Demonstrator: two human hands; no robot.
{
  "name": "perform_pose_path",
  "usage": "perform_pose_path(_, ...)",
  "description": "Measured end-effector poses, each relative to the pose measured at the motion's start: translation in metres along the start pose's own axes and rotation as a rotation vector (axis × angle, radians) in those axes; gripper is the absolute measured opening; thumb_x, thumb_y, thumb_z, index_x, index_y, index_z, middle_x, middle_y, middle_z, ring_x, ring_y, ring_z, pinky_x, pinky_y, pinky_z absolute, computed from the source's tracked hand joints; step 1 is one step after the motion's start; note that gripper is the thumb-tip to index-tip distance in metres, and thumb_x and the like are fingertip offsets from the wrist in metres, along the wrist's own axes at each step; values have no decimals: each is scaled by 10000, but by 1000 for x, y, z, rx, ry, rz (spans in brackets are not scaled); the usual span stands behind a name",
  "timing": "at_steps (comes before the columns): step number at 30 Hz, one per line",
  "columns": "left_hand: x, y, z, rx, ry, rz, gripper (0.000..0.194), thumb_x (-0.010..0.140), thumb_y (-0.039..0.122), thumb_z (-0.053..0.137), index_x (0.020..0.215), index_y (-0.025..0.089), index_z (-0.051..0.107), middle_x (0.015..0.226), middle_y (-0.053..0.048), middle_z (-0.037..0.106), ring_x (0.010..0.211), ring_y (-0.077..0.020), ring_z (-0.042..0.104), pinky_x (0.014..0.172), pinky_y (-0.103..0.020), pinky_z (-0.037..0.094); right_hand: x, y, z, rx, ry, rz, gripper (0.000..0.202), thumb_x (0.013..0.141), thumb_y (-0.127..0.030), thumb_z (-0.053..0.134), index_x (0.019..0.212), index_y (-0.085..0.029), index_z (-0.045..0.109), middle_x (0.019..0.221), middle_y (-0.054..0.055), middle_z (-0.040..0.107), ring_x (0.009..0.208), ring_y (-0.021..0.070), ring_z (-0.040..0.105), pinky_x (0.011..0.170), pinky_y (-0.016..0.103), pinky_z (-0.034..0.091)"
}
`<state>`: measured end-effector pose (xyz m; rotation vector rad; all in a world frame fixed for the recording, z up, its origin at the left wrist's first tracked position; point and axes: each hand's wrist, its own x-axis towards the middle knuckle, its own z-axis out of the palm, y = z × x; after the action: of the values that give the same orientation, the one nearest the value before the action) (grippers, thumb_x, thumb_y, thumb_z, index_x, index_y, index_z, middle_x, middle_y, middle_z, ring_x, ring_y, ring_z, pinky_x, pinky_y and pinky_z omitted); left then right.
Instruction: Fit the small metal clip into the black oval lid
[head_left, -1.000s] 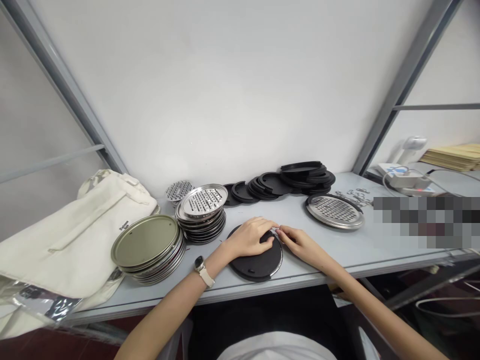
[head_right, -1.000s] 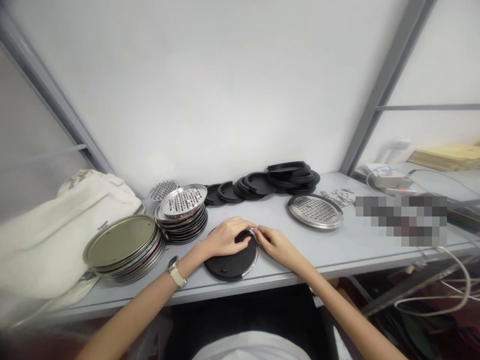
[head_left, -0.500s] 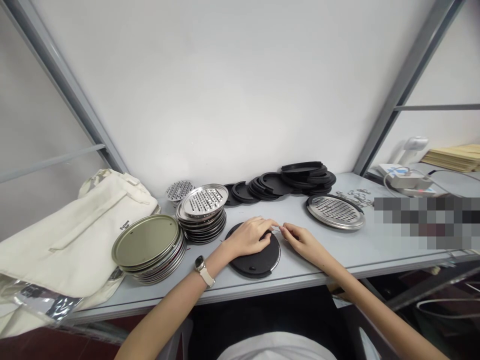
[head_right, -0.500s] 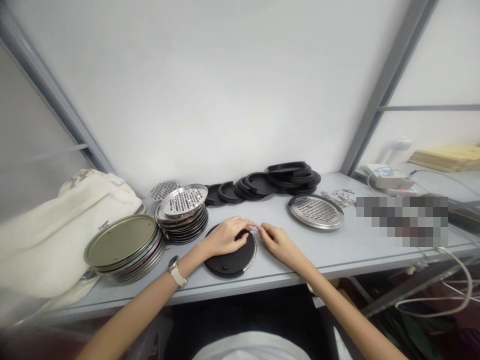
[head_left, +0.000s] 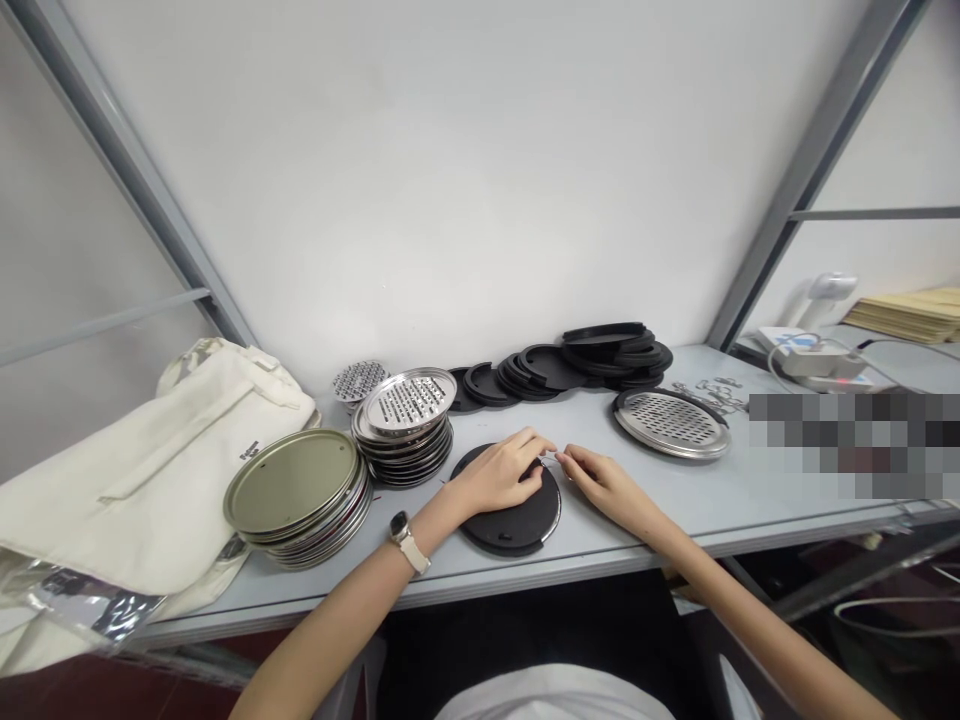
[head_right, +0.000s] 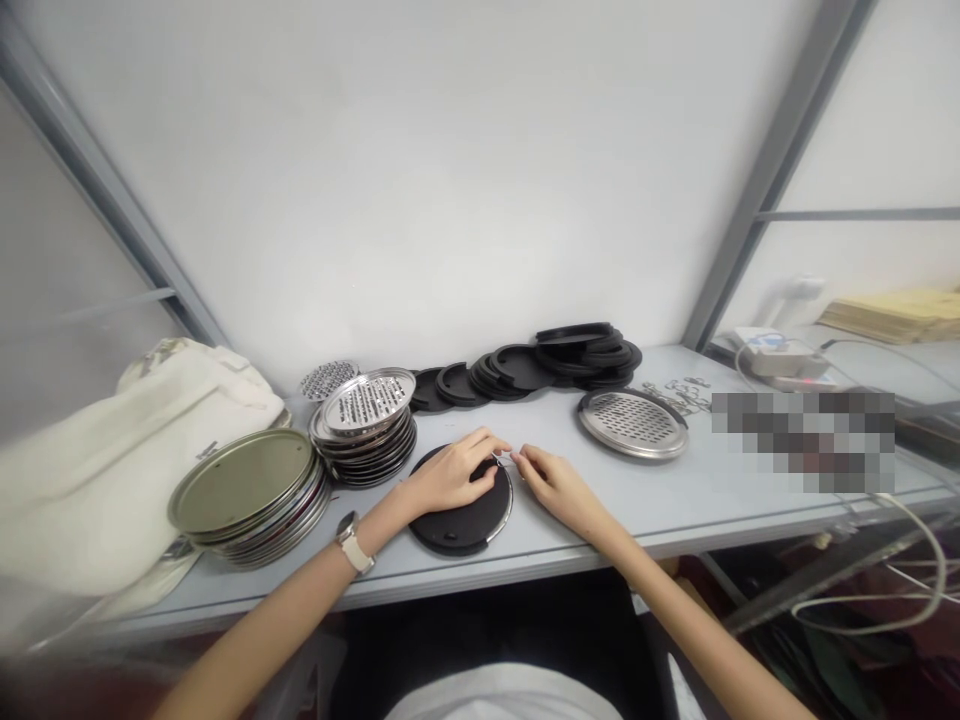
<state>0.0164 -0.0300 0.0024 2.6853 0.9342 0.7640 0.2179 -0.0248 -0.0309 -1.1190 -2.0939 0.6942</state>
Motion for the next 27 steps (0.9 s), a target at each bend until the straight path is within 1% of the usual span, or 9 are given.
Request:
perform_pose_path(4,-1,2,-1,-35,-6,-6,349,845,97,450,1179,197,461,1071,-67,508,942,-188,551,855,-319,476,0,1,-1,-3,33,10,342,956,-421,316,710,-209,426,631,-17,496,600,142,492,589,248,388)
perform_pose_path(7,-1,3,0,-60,-24,14,337,841,107,462,1168,192,466,1054,-65,507,890,-173,559,818,-297,485,0,1,0,-21,-3,8,324,951,-406,337,709,-209,422,625,-24,494,587,136,481,572,241,371)
perform_pose_path(9,-1,3,1,-51,-31,34,317,841,111,464,1150,185,474,1034,-61,512,883,-170,558,819,-292,481,-1,2,1,-31,-31,-1,315,948,-399,347,709,-207,420,622,-26,495,580,133,473,565,239,359)
perform_pose_path(13,0,4,0,-4,-8,39,309,830,117,490,1134,173,479,1016,-60,518,927,-185,542,850,-300,464,-1,2,2,-25,-73,-32,328,954,-405,327,751,-199,482,653,-12,535,602,141,485,585,245,362)
perform_pose_path(16,1,4,0,18,16,34,321,819,139,520,1135,169,476,1044,-73,519,997,-206,523,896,-316,447,-1,1,1,-31,-107,-50,354,955,-414,322,765,-191,520,658,-9,549,600,141,482,580,245,351)
perform_pose_path(19,1,3,1,22,35,31,311,819,162,535,1126,168,483,1065,-81,528,1049,-222,506,935,-333,426,-1,-1,0,-42,-126,-43,383,953,-425,327,704,-186,494,619,-21,513,567,127,448,552,239,320)
perform_pose_path(27,1,0,3,-35,33,-5,298,817,166,542,1111,181,498,1040,-64,565,1001,-211,538,918,-340,433,-1,2,1,-33,-149,-19,409,951,-433,322,664,-177,462,594,-27,455,561,116,400,547,237,299)
